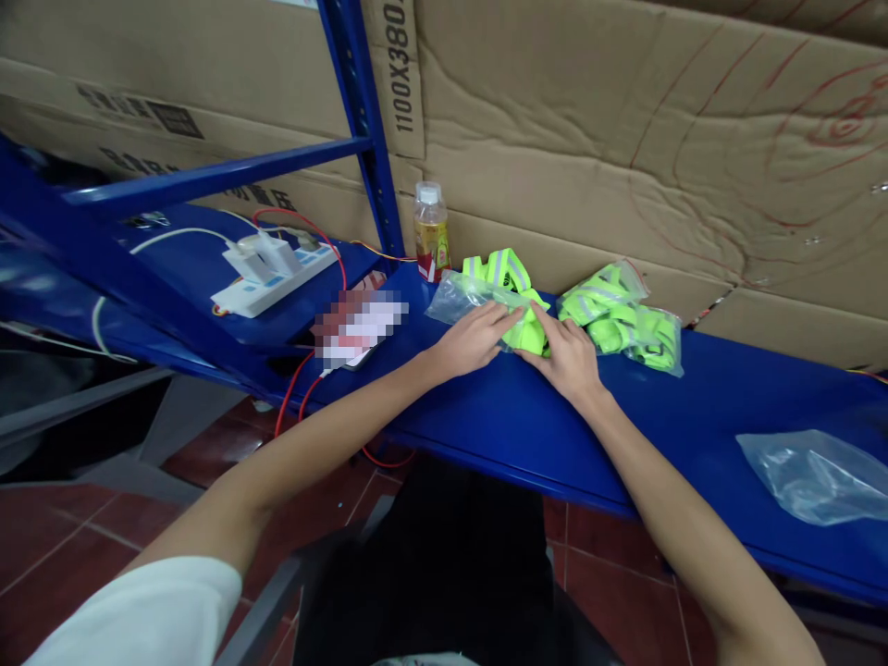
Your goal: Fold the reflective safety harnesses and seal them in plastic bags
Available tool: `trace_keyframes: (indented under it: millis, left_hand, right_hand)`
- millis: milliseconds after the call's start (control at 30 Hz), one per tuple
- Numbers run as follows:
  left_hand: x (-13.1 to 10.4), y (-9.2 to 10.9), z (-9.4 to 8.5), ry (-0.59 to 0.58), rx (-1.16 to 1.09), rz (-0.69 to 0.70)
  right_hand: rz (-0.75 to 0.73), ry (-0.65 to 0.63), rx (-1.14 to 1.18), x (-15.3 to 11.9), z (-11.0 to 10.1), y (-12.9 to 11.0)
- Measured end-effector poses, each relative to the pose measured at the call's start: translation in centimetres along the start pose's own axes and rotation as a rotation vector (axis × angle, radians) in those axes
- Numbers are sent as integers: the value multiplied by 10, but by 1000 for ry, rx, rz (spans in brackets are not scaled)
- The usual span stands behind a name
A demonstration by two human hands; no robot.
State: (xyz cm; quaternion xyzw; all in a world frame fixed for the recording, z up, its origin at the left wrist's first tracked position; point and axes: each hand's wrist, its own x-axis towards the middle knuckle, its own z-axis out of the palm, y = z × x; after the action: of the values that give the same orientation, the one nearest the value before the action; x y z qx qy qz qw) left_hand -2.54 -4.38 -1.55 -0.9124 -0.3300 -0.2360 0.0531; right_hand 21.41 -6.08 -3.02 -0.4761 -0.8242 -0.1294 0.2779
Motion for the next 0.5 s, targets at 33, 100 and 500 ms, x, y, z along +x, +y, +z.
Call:
trace_keyframes:
  millis: [33,100,500]
  left_hand:
    - [3,0,-5,9,75,8]
    - [11,-2,-13,64,166,26]
    - [36,-13,-1,23,142,90]
  right_hand:
    - [11,4,15,0,1,0]
    - [33,24,50,1,2,-1]
    - [-47,94,113,3,-19,9]
